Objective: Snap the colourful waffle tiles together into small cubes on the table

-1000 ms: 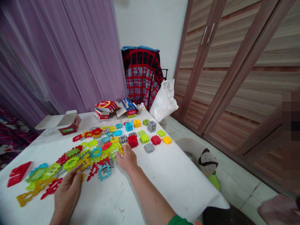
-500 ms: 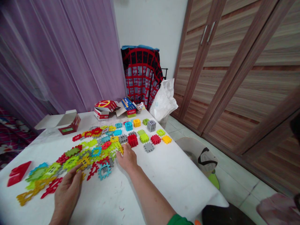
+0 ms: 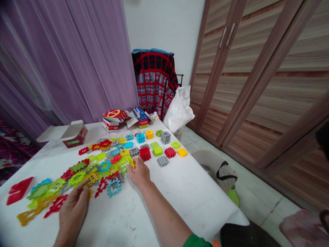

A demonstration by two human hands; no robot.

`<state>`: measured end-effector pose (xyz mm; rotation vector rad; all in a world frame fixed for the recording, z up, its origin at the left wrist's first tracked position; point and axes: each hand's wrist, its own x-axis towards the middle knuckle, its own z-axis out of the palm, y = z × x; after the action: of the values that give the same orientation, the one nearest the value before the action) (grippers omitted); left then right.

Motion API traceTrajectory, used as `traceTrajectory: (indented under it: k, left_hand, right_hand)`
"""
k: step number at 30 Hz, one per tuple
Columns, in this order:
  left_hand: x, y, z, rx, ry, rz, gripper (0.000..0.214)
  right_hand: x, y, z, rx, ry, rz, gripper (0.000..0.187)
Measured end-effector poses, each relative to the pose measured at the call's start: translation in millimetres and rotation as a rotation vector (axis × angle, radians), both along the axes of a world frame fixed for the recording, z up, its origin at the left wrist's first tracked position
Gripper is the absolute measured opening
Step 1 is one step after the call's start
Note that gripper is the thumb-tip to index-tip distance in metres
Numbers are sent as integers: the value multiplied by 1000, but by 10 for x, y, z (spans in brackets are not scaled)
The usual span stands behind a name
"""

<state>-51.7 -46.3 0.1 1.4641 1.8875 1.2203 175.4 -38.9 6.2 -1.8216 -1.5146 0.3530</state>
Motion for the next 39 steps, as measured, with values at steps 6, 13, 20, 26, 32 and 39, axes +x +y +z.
traceTrajectory:
  k: [6, 13, 20, 26, 32, 39]
  left_hand:
    - [8, -15, 38, -1, 10, -3, 50]
    - [-29, 7, -36, 30, 12, -24, 51]
    - [-2, -12, 13, 39, 17, -12, 52]
    - [18, -19, 52, 69, 34, 16, 50]
    - [-14, 7, -13, 129, 92, -6, 39]
    - [-42, 45, -138, 218, 134, -55, 36]
  right_hand:
    - [16, 8, -52, 40, -3, -16, 30]
    - [13, -3, -33, 59, -2, -34, 27]
    - [-76, -84, -5, 189, 44, 26, 24]
    - [-253, -237, -27, 232, -23, 266, 21]
    - [-325, -286, -91, 238, -105, 319, 25]
    - [-362, -313, -108, 268, -177, 319, 25]
